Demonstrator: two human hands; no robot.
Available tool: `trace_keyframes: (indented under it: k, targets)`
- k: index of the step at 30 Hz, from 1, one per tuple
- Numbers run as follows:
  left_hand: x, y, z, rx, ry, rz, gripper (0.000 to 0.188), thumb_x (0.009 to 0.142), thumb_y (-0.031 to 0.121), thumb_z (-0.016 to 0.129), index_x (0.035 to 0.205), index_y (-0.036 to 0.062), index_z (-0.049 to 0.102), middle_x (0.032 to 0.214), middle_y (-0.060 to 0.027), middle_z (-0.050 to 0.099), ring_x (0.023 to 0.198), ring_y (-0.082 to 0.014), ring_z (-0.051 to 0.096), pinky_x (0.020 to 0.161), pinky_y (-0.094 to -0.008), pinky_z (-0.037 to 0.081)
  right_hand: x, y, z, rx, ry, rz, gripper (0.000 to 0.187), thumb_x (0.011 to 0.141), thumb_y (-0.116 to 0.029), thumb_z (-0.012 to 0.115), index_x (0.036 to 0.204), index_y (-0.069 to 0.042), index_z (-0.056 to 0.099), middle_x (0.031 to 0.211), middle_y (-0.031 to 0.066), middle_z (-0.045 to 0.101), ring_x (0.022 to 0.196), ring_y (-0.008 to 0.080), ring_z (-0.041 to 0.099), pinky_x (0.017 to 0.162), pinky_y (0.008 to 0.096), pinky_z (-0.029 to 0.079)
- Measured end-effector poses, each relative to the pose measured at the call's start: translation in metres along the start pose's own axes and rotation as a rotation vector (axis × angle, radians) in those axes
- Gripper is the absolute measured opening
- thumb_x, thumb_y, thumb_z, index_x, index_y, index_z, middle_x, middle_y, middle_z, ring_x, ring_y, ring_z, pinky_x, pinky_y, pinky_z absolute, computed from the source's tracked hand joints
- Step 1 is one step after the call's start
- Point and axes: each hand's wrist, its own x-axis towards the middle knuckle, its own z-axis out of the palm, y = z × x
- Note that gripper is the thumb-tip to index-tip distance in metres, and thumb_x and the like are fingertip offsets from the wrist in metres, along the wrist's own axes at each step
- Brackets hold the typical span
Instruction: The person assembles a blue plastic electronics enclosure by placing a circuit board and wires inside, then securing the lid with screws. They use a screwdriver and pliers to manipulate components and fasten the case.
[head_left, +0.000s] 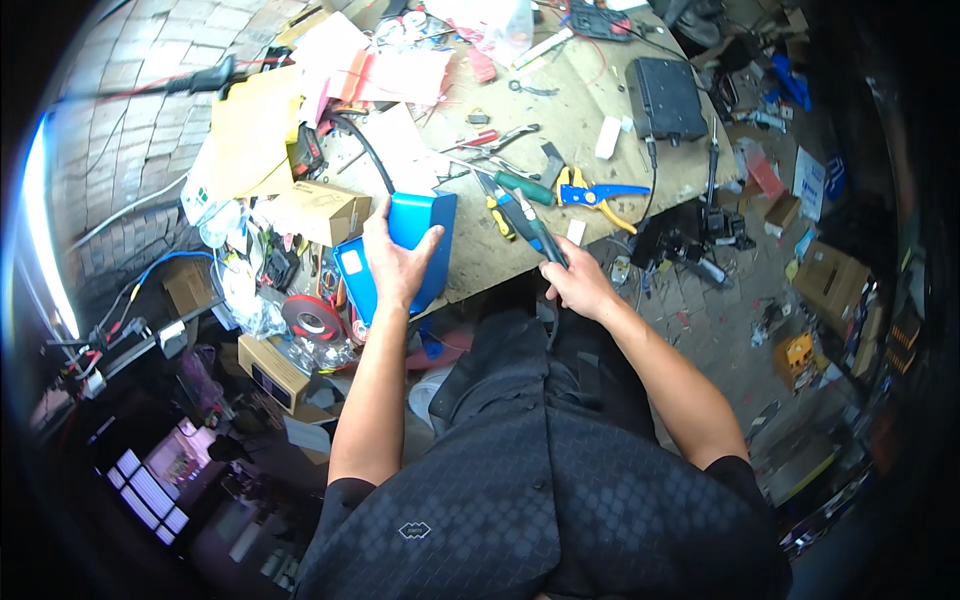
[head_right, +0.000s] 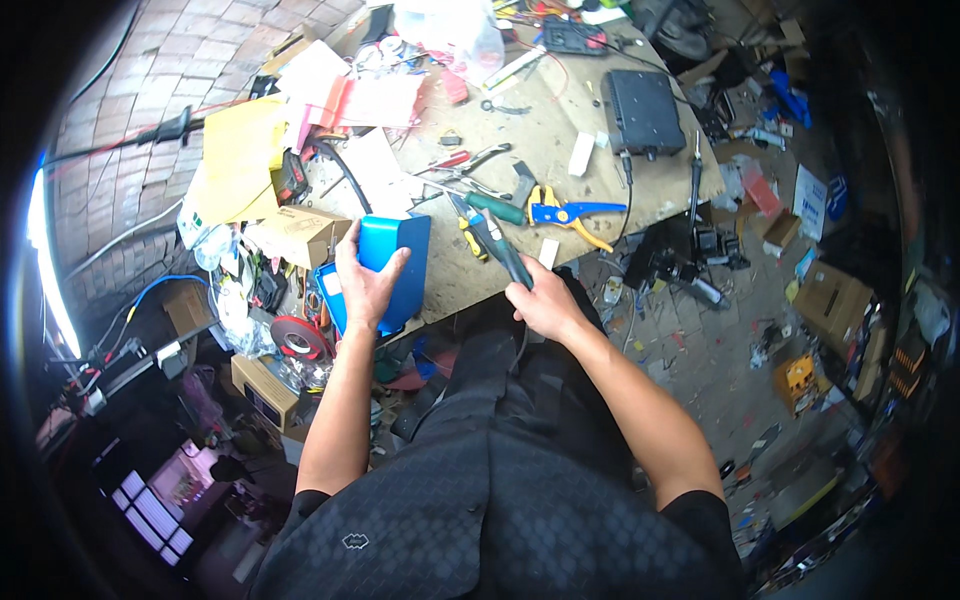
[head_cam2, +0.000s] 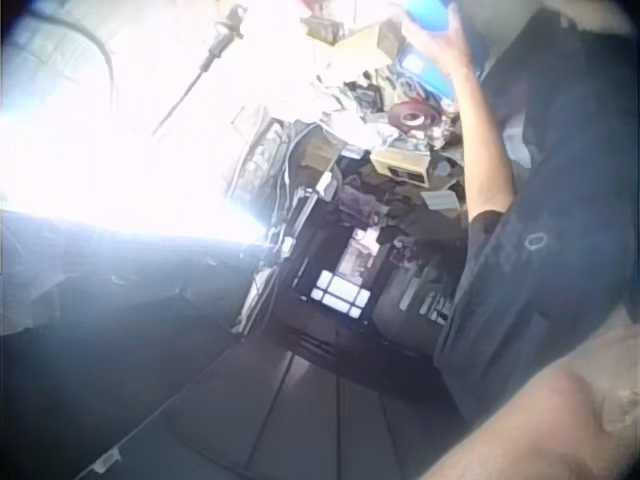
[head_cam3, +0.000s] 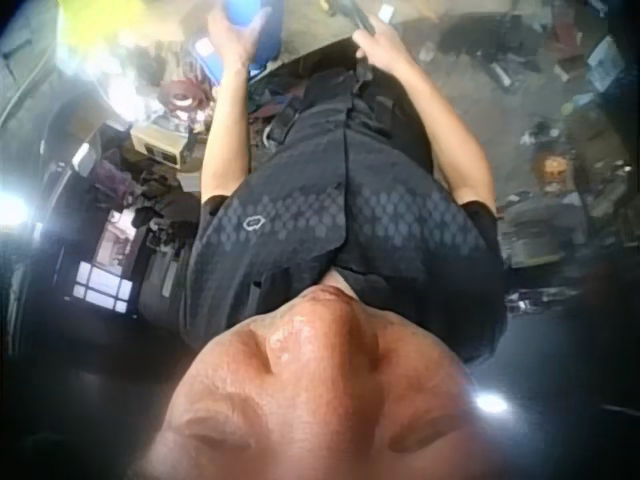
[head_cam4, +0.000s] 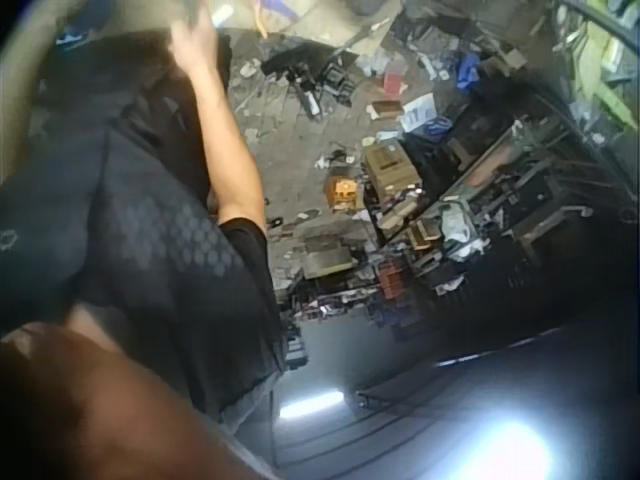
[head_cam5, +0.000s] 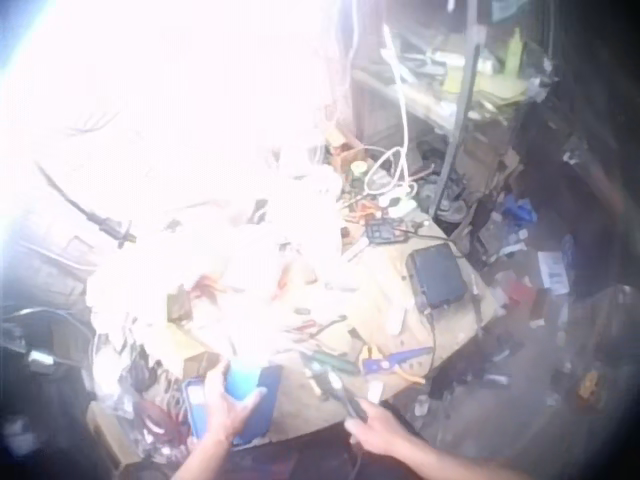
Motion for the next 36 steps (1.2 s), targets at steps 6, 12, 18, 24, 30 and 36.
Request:
trace_keyframes:
  k: [6, 12, 18, 24, 30, 36]
  targets:
    - [-0.006, 0.000, 0.004, 0.066, 0.022, -0.031, 0.094, 0.077, 0.037, 0.094, 0.154, 0.0032, 0.052, 0.136, -0.0244, 0.063, 0.129, -0.0421, 0.058, 0.114, -0.0483, 0.046, 0.011, -0.017, -0.003, 0.098, 0.033, 0.027, 0.055, 0.104, -0.022, 0.055, 0.155, -0.001, 0.050, 0.111, 0.0141, 0.072, 0.073, 0.0188, 0.073, 0.054, 0.0300, 0.057]
    - [-0.003, -0.004, 0.004, 0.019, 0.029, 0.000, 0.092, 0.077, 0.035, 0.094, 0.154, 0.0068, 0.053, 0.134, -0.0229, 0.065, 0.126, -0.0423, 0.059, 0.110, -0.0490, 0.048, 0.075, -0.030, -0.024, -0.490, 0.501, -0.305, 0.079, 0.092, -0.029, 0.076, 0.159, -0.001, 0.046, 0.141, 0.0294, 0.066, 0.129, 0.0421, 0.066, 0.111, 0.0449, 0.051]
    - [-0.002, -0.001, -0.001, -0.020, 0.036, 0.001, 0.087, 0.079, 0.036, 0.093, 0.151, 0.0043, 0.055, 0.131, -0.0203, 0.066, 0.124, -0.0389, 0.060, 0.110, -0.0470, 0.047, 0.095, -0.057, -0.029, -0.846, 0.594, -0.306, 0.078, 0.088, -0.025, 0.081, 0.157, -0.010, 0.049, 0.140, 0.0227, 0.061, 0.124, 0.0415, 0.064, 0.106, 0.0500, 0.053]
    - [-0.001, -0.003, -0.003, -0.036, 0.014, -0.011, 0.087, 0.079, 0.036, 0.093, 0.151, 0.0041, 0.056, 0.134, -0.0206, 0.066, 0.125, -0.0395, 0.060, 0.111, -0.0474, 0.047, 0.085, -0.053, 0.004, -0.955, 0.581, -0.655, 0.037, 0.088, -0.016, 0.078, 0.123, -0.010, 0.067, 0.124, 0.0151, 0.065, 0.110, 0.0378, 0.068, 0.092, 0.0512, 0.056]
    - [-0.001, -0.002, 0.000, -0.015, 0.034, 0.024, 0.087, 0.078, 0.036, 0.093, 0.150, 0.0052, 0.055, 0.133, -0.0212, 0.065, 0.125, -0.0410, 0.059, 0.110, -0.0484, 0.048, 0.088, -0.016, 0.074, -1.027, 0.313, -0.447, 0.041, 0.090, -0.027, 0.078, 0.120, -0.006, 0.059, 0.104, 0.0177, 0.072, 0.088, 0.0414, 0.076, 0.076, 0.0526, 0.062]
    - [-0.001, -0.005, 0.005, 0.021, 0.039, 0.003, 0.088, 0.078, 0.038, 0.094, 0.149, 0.0034, 0.055, 0.133, -0.0223, 0.064, 0.126, -0.0417, 0.058, 0.111, -0.0482, 0.047, 0.115, -0.002, 0.090, -1.135, 0.438, -0.424, 0.027, 0.093, -0.005, 0.066, 0.117, -0.002, 0.055, 0.101, 0.0234, 0.070, 0.072, 0.0365, 0.078, 0.059, 0.0434, 0.064]
